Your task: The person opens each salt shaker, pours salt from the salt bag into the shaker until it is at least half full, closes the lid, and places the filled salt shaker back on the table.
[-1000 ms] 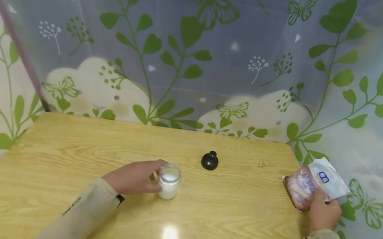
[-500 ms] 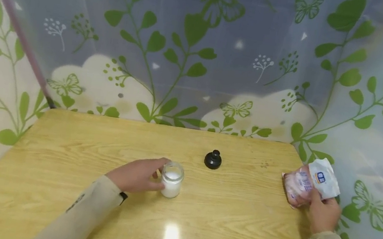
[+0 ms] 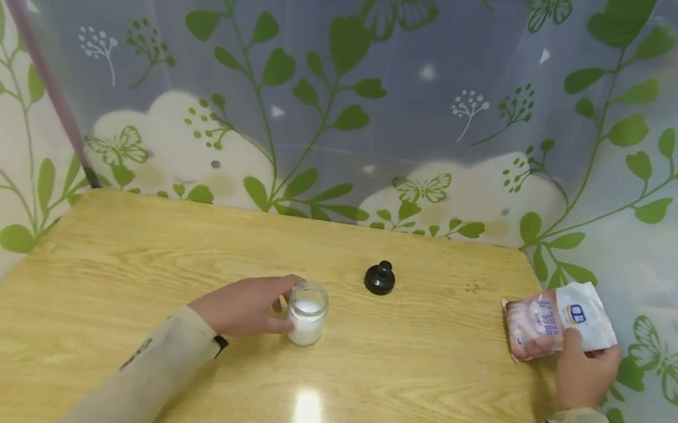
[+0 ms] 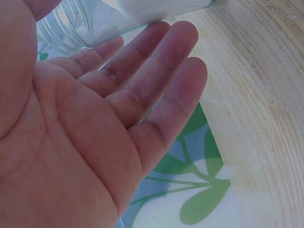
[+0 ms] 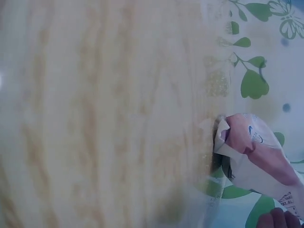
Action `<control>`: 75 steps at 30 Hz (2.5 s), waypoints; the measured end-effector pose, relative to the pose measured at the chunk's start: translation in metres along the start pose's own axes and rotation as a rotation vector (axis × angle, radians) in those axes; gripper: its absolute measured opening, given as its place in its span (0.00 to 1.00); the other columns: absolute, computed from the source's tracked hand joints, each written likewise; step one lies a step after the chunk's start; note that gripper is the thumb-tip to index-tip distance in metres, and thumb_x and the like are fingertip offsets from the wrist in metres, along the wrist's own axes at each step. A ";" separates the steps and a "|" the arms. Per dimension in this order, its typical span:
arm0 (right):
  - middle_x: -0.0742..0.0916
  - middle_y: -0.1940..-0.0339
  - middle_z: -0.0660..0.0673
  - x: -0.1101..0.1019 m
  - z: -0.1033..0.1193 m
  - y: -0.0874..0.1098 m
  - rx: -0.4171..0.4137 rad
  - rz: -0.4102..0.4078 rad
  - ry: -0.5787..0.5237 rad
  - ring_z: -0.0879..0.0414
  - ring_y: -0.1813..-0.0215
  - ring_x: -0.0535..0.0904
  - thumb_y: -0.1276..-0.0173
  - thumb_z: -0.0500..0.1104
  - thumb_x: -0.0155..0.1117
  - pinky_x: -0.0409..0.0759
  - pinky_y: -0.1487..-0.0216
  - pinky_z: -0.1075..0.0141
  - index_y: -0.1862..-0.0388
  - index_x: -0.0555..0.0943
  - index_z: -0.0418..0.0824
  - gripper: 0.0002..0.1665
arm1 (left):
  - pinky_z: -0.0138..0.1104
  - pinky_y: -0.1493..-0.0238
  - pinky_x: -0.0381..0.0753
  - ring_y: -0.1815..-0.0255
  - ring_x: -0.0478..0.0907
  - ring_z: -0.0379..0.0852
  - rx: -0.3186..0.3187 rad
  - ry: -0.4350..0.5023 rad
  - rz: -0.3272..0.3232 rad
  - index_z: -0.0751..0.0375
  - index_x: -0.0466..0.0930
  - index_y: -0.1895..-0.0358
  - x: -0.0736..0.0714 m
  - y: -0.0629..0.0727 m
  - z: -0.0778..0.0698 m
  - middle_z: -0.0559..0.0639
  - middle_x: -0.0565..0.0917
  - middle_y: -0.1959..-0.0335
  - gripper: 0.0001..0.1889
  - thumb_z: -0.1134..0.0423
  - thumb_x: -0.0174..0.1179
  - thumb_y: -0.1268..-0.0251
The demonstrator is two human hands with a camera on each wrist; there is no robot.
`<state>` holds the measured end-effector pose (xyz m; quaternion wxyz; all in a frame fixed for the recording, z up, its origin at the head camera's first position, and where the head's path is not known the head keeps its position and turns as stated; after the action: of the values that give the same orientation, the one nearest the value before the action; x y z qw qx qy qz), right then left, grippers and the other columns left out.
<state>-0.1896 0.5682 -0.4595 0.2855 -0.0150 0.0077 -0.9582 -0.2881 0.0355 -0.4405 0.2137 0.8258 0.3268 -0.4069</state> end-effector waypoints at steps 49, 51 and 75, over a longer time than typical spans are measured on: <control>0.83 0.49 0.34 0.307 0.030 0.187 -0.937 1.041 1.140 0.46 0.58 0.83 0.24 0.38 0.65 0.85 0.59 0.53 0.37 0.79 0.31 0.21 | 0.41 0.42 0.79 0.46 0.80 0.43 -0.024 0.028 0.002 0.50 0.69 0.27 0.002 -0.003 0.006 0.43 0.82 0.42 0.37 0.41 0.70 0.34; 0.83 0.51 0.35 0.308 0.029 0.185 -0.941 1.042 1.114 0.46 0.59 0.83 0.24 0.38 0.65 0.85 0.59 0.53 0.39 0.80 0.31 0.19 | 0.41 0.42 0.80 0.46 0.80 0.44 -0.023 0.031 0.002 0.50 0.69 0.27 0.002 -0.002 0.006 0.43 0.82 0.42 0.37 0.42 0.70 0.34; 0.87 0.49 0.52 0.290 0.135 0.308 -1.069 1.272 0.319 0.60 0.49 0.84 0.29 0.36 0.71 0.85 0.48 0.61 0.45 0.85 0.43 0.14 | 0.40 0.48 0.82 0.50 0.82 0.43 -0.025 0.032 -0.003 0.45 0.67 0.24 0.001 -0.004 0.009 0.41 0.82 0.43 0.38 0.41 0.69 0.34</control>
<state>-0.2591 0.1511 -0.3247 0.7204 -0.0055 0.5072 -0.4729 -0.2954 0.0325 -0.4469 0.2179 0.8289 0.3366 -0.3900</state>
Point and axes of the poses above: each hand's wrist, its own y-axis away from the middle knuckle, its own x-axis out of the palm, z = x × y, the point moved 10 cm from there along -y, towards the middle knuckle
